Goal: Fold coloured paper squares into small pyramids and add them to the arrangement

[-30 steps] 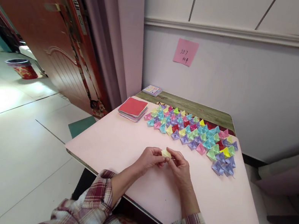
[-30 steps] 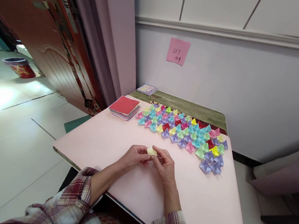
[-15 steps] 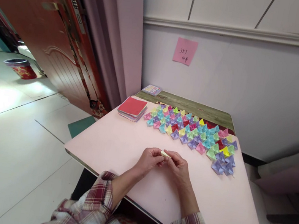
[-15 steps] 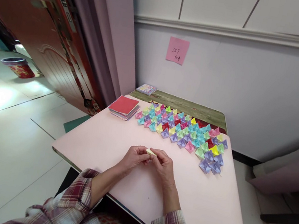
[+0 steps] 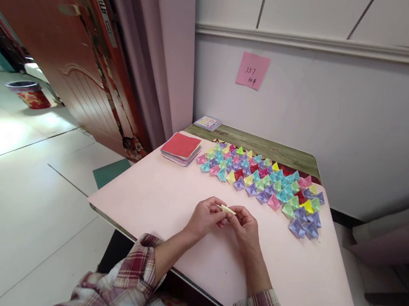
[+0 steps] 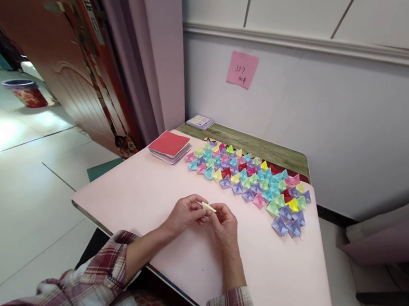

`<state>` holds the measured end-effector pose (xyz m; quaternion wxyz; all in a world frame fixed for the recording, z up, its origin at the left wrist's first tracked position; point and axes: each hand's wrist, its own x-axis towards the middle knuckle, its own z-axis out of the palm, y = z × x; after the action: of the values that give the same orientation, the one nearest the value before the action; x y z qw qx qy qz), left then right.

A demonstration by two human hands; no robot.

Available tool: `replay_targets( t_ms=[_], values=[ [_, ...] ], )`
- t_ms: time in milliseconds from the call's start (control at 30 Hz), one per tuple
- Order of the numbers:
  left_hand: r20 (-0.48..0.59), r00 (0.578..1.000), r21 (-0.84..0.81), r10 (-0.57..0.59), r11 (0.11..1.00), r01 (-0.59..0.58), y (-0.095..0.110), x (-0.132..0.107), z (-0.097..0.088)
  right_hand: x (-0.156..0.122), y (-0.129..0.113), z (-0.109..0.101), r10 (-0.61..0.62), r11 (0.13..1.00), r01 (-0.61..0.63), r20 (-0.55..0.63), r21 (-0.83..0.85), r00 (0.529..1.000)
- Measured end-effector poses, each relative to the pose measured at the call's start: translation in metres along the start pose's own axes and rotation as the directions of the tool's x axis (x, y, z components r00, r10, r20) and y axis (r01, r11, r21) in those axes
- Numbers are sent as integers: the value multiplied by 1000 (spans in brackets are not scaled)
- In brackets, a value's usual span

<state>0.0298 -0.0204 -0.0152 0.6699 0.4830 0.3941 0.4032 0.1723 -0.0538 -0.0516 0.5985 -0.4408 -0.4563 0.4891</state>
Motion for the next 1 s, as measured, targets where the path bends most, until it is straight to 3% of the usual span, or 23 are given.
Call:
replay_targets(
  t_ms=[200, 467, 667, 1000],
  values=[
    [4, 998, -9, 59, 998, -59, 1, -1, 0, -1, -5, -1, 1, 1000, -1, -30, -16, 1000],
    [44, 996, 92, 72, 993, -76, 2, 0, -2, 1, 0, -9, -65, 981, 47, -92, -186, 994],
    [80, 980, 318, 182, 927, -198, 8, 1, -9, 0, -3, -8, -46, 987, 31, -95, -156, 994],
    [80, 985, 286, 150, 943, -167, 10, 0, -8, -2, -6, -2, 21, 999, -22, -27, -40, 999]
  ],
)
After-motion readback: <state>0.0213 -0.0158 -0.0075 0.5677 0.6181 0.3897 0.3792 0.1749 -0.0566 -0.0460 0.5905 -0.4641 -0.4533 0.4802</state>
